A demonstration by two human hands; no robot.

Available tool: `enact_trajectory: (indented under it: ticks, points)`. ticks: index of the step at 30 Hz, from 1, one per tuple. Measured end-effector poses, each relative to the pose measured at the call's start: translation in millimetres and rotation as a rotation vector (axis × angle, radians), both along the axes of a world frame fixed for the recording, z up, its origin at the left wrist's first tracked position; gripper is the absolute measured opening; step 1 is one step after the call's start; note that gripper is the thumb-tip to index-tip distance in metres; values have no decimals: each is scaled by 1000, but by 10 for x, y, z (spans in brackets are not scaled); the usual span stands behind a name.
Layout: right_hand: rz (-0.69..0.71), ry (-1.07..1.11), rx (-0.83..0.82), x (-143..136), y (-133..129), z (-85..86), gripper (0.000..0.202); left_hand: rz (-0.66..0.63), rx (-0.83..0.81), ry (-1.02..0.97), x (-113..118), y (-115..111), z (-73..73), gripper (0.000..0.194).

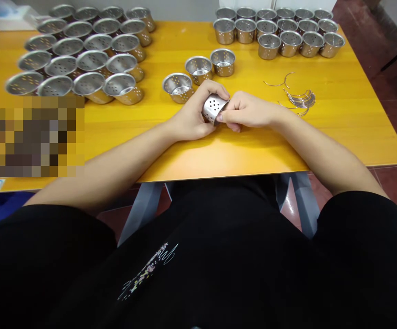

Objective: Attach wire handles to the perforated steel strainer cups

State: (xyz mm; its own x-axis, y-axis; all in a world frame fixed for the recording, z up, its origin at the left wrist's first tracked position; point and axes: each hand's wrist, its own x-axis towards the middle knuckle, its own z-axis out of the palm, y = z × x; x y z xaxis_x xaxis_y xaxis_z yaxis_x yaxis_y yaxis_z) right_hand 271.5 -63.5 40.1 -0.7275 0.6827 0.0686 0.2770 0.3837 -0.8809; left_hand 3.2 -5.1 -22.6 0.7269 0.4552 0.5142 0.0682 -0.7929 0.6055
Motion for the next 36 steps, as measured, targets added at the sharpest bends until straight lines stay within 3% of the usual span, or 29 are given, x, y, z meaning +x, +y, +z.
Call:
enact_trajectory:
  ticks: [5, 16, 29, 32, 36]
  points:
    - [8, -88, 40, 1, -10, 57, 60, -2, 32, -19, 0, -2, -21, 70]
    - [-14, -119, 45, -13, -46, 76, 65, 63, -90, 28, 36, -116, 83, 68]
    - [-46, -47, 21, 3, -59, 30, 79, 50, -99, 9, 60, -66, 65, 73]
    - [-150, 38, -17, -12, -84, 9, 86, 67, -110, -22, 65, -80, 66, 79]
    - [-462, 210, 27, -66, -124, 47, 73, 155, -105, -93, 83, -14, 44, 89]
